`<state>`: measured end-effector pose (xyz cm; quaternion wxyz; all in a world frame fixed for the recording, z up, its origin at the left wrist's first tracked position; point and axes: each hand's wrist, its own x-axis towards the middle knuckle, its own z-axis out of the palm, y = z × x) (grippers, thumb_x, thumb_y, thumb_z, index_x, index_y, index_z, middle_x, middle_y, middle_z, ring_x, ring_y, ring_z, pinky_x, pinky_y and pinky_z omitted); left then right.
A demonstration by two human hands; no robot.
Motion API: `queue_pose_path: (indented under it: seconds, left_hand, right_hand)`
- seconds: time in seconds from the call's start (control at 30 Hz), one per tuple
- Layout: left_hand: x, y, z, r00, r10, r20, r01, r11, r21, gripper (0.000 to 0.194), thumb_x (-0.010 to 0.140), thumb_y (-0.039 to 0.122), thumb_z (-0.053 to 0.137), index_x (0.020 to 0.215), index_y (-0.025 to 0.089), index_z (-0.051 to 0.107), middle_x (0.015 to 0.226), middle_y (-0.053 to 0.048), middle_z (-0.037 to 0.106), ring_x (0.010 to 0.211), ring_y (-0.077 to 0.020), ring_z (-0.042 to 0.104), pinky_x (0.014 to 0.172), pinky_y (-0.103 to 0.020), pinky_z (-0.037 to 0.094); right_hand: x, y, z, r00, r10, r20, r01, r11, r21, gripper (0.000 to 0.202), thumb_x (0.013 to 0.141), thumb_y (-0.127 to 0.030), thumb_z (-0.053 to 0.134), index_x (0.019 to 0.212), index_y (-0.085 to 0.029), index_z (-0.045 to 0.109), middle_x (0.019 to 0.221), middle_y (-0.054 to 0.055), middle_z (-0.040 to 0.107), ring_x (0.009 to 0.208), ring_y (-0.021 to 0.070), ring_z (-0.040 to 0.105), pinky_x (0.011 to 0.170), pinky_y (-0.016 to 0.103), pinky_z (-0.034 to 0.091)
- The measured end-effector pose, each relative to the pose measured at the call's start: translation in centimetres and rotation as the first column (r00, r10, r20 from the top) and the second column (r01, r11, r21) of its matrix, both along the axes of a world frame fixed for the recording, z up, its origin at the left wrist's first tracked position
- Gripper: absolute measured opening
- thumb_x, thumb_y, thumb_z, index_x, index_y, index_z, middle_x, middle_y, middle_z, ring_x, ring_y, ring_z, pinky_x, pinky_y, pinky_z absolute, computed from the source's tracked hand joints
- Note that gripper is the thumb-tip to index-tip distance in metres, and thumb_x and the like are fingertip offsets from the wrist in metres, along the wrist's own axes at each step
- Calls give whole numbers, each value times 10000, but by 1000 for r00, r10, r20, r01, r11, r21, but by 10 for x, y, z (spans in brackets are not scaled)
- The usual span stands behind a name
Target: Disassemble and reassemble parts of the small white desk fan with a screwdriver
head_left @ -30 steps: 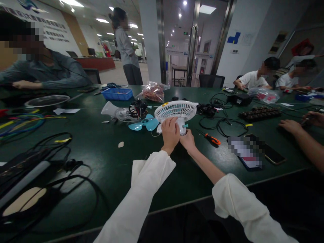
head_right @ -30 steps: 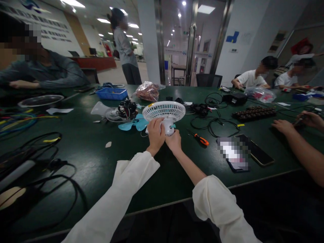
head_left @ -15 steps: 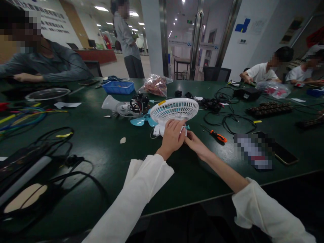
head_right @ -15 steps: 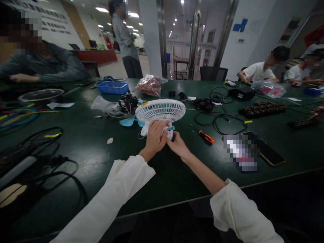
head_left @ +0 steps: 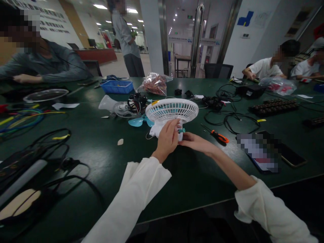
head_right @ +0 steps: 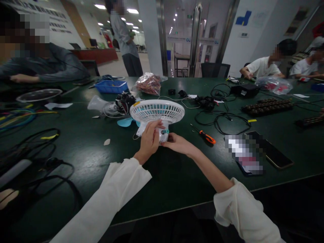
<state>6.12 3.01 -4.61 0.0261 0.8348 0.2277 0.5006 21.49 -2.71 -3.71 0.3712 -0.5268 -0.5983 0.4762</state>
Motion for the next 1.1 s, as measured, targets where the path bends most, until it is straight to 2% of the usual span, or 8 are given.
queue_pose_path:
  seconds: [0.1, 0.23, 0.37, 0.53, 0.63, 0.77, 0.93, 1.1]
  left_hand:
    - [-1, -1, 1, 1000, -22, 17, 22, 1000, 7, 346, 953, 172, 322, 1275, 169, 450, 1091, -91, 590, 972, -160, 585, 926, -343, 476]
    - [0, -1, 1, 1000, -17, 23, 16, 999, 33, 331, 942, 154, 353, 1252, 161, 471, 1134, -98, 584, 1032, -165, 578, 932, -325, 474]
    - [-1, -1, 2, 999, 16, 31, -17, 999, 32, 319, 940, 162, 363, 1234, 161, 486, 1155, -105, 585, 1088, -180, 559, 938, -331, 475]
    - [-1, 1, 2, 999, 36, 10, -36, 999, 36, 314, 936, 175, 369, 1225, 169, 491, 1144, -102, 595, 1064, -184, 577, 914, -338, 492]
    - [-1, 4, 1, 999, 32, -31, -30, 998, 49, 316, 924, 170, 389, 1224, 170, 491, 1115, -98, 607, 1044, -189, 585, 898, -341, 499]
    - [-1, 6, 0, 998, 25, -50, -22, 998, 55, 308, 913, 154, 401, 1202, 171, 504, 1013, -77, 628, 951, -178, 604, 851, -332, 512]
    - [-3, 9, 1, 997, 33, -72, -27, 996, 80, 270, 894, 140, 411, 1125, 160, 549, 983, -79, 638, 898, -176, 609, 792, -318, 516]
    - [-6, 11, 2, 996, 42, -83, -35, 995, 91, 262, 878, 132, 428, 1100, 165, 564, 965, -70, 642, 878, -174, 613, 772, -308, 512]
  right_hand:
    - [10, 3, 6, 975, -66, 213, 37, 990, 139, 273, 828, -383, 631, 959, -147, 672, 921, 86, 726, 858, 203, 683, 796, 318, 514]
    - [12, 9, 16, 950, -223, 218, 142, 933, 332, 392, 878, -517, 525, 856, -149, 657, 705, 54, 695, 617, 152, 662, 605, 246, 491]
    - [3, 13, 16, 941, -244, 234, 107, 871, 480, 316, 872, -466, 554, 799, -164, 608, 610, 11, 646, 503, 117, 598, 520, 213, 430]
    - [2, 15, 7, 963, -228, 143, 127, 853, 506, 203, 865, -357, 564, 774, -176, 579, 544, -23, 580, 460, 103, 557, 480, 199, 400]
    - [5, 14, 4, 965, -230, 124, 133, 840, 526, 134, 843, -300, 581, 792, -177, 598, 572, -23, 588, 495, 105, 564, 501, 200, 409]
    - [7, 12, 5, 974, -196, 115, 111, 851, 514, 105, 839, -270, 580, 842, -173, 620, 598, -22, 604, 517, 105, 574, 525, 204, 419]
    - [12, 11, 9, 960, -217, 180, 85, 832, 548, 108, 839, -265, 597, 860, -172, 647, 624, -19, 614, 559, 107, 565, 552, 207, 415]
    - [16, 8, 16, 936, -186, 298, -30, 804, 594, 92, 853, -232, 592, 880, -176, 660, 739, 1, 653, 637, 114, 577, 621, 219, 437]
